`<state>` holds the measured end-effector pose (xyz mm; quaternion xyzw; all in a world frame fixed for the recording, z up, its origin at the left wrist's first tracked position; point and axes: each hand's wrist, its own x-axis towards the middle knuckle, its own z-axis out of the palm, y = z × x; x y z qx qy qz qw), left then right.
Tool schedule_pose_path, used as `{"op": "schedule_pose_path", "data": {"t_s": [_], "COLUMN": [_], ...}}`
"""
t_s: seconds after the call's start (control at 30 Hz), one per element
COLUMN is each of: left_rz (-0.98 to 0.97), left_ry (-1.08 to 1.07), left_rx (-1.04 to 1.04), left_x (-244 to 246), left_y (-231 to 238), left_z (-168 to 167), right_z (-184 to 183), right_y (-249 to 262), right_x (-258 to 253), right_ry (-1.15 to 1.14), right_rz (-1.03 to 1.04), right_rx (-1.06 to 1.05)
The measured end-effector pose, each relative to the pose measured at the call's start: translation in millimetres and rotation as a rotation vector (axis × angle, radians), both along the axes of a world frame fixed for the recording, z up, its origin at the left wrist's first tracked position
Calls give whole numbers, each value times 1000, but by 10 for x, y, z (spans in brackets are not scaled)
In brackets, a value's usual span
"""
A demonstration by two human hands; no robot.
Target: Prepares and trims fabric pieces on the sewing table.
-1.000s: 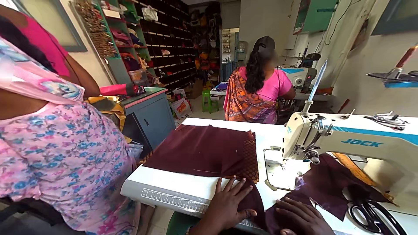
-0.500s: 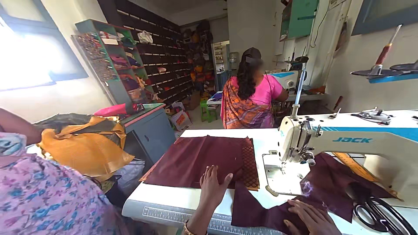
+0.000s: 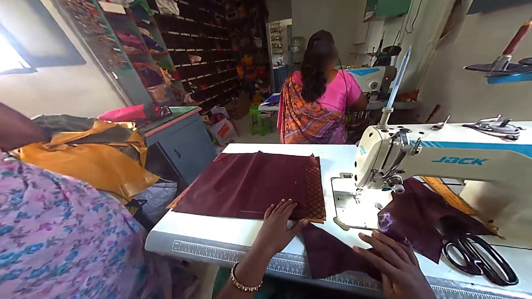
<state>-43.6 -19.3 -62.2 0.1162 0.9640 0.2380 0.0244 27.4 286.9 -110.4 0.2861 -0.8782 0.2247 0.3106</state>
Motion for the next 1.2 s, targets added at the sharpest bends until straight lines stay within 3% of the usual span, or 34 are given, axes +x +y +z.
{"op": "schedule_pose_path", "data": {"t_s": [0.23,0.47,0.63,0.8,1.0,1.1,1.2], "left_rz": [35,-8,0,-3,-3,-6,-53], "left_ry": [114,107,11,43,101,182,400], "left_rx": [97,17,-60,-42,-22,-12,-1], "left_x": [49,72,75,81,93,94,104], "left_y": [15,53,81,66,65,64,73], "left_z": [-12,-30,24,-5,-32,-70,-177], "right_z": [-84,-23,-29,-5,-113,-136,-156], "right_y": [69,-112,-155,-86,170,155,168], "right_x": [-39,69,46,109,133,154,134], "right_ry": [-72,13,-5,-56,-112,-73,-52], "right_rz": [59,-392,-483,-315,159,208,233], "right_rx": [-123,-143,-83,-151,-957,-1056,-1066]}}
